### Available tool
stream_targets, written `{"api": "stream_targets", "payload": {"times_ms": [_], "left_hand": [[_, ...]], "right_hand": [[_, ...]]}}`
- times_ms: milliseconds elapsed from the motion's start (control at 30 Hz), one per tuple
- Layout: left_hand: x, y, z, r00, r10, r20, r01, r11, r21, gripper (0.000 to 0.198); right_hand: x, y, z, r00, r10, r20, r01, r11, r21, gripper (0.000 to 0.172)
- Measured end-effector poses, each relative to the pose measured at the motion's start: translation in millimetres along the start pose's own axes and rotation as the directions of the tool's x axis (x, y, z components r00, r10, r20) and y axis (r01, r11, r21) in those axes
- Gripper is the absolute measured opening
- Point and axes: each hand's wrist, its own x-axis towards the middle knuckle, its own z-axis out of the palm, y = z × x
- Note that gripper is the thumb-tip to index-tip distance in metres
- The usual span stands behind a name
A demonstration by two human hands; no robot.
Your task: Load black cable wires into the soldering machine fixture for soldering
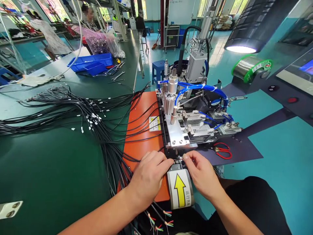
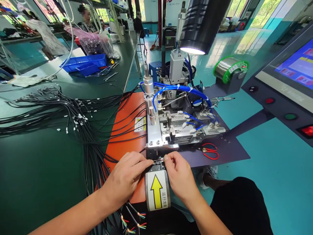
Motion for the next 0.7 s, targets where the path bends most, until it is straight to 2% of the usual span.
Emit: {"api": "stream_targets", "payload": {"times_ms": [333, 400, 500, 567, 600, 633, 700], "left_hand": [[3.2, -0.2, -3.8, 0.999, -0.038, 0.01, 0.037, 0.998, 0.052, 0.02], [3.4, 0.7, -8.0, 0.996, -0.071, 0.049, 0.07, 0.997, 0.039, 0.021], [2.9, 2.0, -15.2, 0.98, -0.12, 0.161, 0.116, 0.993, 0.034, 0.026], [2.1, 2.9, -19.8, 0.959, -0.124, 0.256, 0.12, 0.992, 0.03, 0.033], [1.7, 3.5, -22.1, 0.949, -0.117, 0.291, 0.115, 0.993, 0.024, 0.037], [1.5, 4.3, -24.6, 0.942, -0.107, 0.319, 0.108, 0.994, 0.012, 0.04], [2.2, 5.9, -30.7, 0.932, -0.091, 0.352, 0.104, 0.994, -0.017, 0.041]], "right_hand": [[3.3, 2.8, 5.9, 0.999, 0.038, -0.03, -0.038, 0.999, 0.011, 0.038], [1.3, 1.7, 3.6, 0.999, 0.037, -0.037, -0.037, 0.999, 0.017, 0.038], [-12.9, -5.8, -1.7, 0.993, -0.006, -0.122, 0.001, 0.999, -0.04, 0.033], [-29.6, -13.3, -0.9, 0.98, -0.121, -0.155, 0.107, 0.99, -0.094, 0.024], [-38.9, -16.6, 2.2, 0.971, -0.213, -0.111, 0.2, 0.973, -0.119, 0.02], [-48.1, -19.0, 7.3, 0.942, -0.336, -0.016, 0.329, 0.931, -0.156, 0.019], [-63.8, -20.1, 22.0, 0.819, -0.545, 0.181, 0.574, 0.773, -0.27, 0.019]]}}
